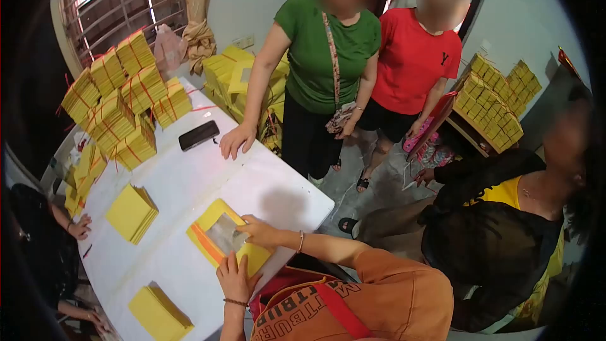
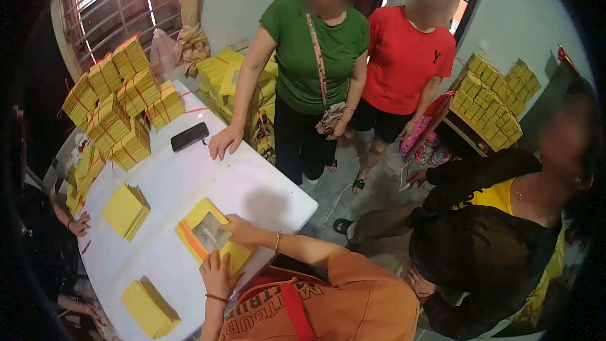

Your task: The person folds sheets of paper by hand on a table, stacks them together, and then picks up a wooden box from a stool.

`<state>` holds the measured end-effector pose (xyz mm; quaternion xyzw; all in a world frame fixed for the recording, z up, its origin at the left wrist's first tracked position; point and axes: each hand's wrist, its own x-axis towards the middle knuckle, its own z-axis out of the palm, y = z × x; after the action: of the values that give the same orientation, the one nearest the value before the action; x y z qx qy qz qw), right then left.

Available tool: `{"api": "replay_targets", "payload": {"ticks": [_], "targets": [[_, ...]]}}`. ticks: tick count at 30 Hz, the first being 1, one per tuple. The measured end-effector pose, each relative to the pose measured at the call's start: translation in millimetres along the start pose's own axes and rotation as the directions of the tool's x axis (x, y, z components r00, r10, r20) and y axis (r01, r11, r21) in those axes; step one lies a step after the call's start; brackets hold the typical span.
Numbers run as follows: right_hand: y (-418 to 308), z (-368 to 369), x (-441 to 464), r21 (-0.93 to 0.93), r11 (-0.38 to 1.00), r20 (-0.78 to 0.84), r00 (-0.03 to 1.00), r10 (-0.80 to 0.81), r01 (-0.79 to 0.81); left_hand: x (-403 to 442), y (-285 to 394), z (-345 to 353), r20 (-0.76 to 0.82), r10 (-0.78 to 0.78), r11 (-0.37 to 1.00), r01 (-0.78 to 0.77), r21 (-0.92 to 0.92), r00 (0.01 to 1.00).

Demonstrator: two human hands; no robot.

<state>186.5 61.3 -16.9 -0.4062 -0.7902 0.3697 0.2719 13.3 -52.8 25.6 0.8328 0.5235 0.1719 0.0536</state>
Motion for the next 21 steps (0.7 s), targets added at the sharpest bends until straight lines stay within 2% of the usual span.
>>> {"api": "replay_targets", "payload": {"ticks": [2,6,9,11,13,15,17,18,19,20,21], "targets": [[1,1,2,-0.044,0.997,0.018,0.998,-0.066,0.067,-1,-2,5,-0.001,0.013,0.999,-0.013,0.049,1.0],[-2,4,1,-0.061,0.996,-0.009,0.997,-0.071,0.07,-6,-8,15,-0.016,0.017,0.994,-0.015,0.109,1.0],[2,4,-2,0.03,0.999,0.002,1.0,-0.015,0.015,-13,-9,23,-0.056,0.021,0.992,-0.014,0.127,0.998],[7,8,0,0.099,0.994,-0.05,0.998,0.044,-0.039,-15,-10,26,-0.084,-0.011,0.99,0.022,0.136,0.996],[6,11,0,0.1,0.994,-0.032,0.999,0.037,-0.034,-16,-13,26,-0.063,-0.002,0.998,0.006,0.066,0.998],[-3,5,-4,0.088,0.993,-0.06,0.994,0.09,-0.084,-17,-15,28,-0.071,0.009,0.996,-0.002,0.093,0.997],[-21,-6,-3,-0.32,0.947,-0.136,0.991,-0.015,-0.03,-16,-17,34,-0.067,0.006,0.993,0.002,0.116,0.998],[7,6,2,-0.353,0.919,-0.197,0.946,-0.257,0.176,-17,-20,36,-0.049,-0.013,0.993,0.019,0.12,0.999],[8,0,0,-0.468,0.824,-0.11,0.904,-0.414,0.32,-18,-21,38,-0.023,-0.024,0.989,0.027,0.146,0.999],[13,0,0,-0.538,0.734,0.088,0.894,-0.439,0.414,-20,-22,35,-0.03,-0.035,0.991,0.038,0.131,0.999],[30,1,4,-0.534,0.654,0.27,0.841,-0.469,0.536,-20,-22,30,-0.014,-0.017,0.99,0.019,0.138,1.0]]}}
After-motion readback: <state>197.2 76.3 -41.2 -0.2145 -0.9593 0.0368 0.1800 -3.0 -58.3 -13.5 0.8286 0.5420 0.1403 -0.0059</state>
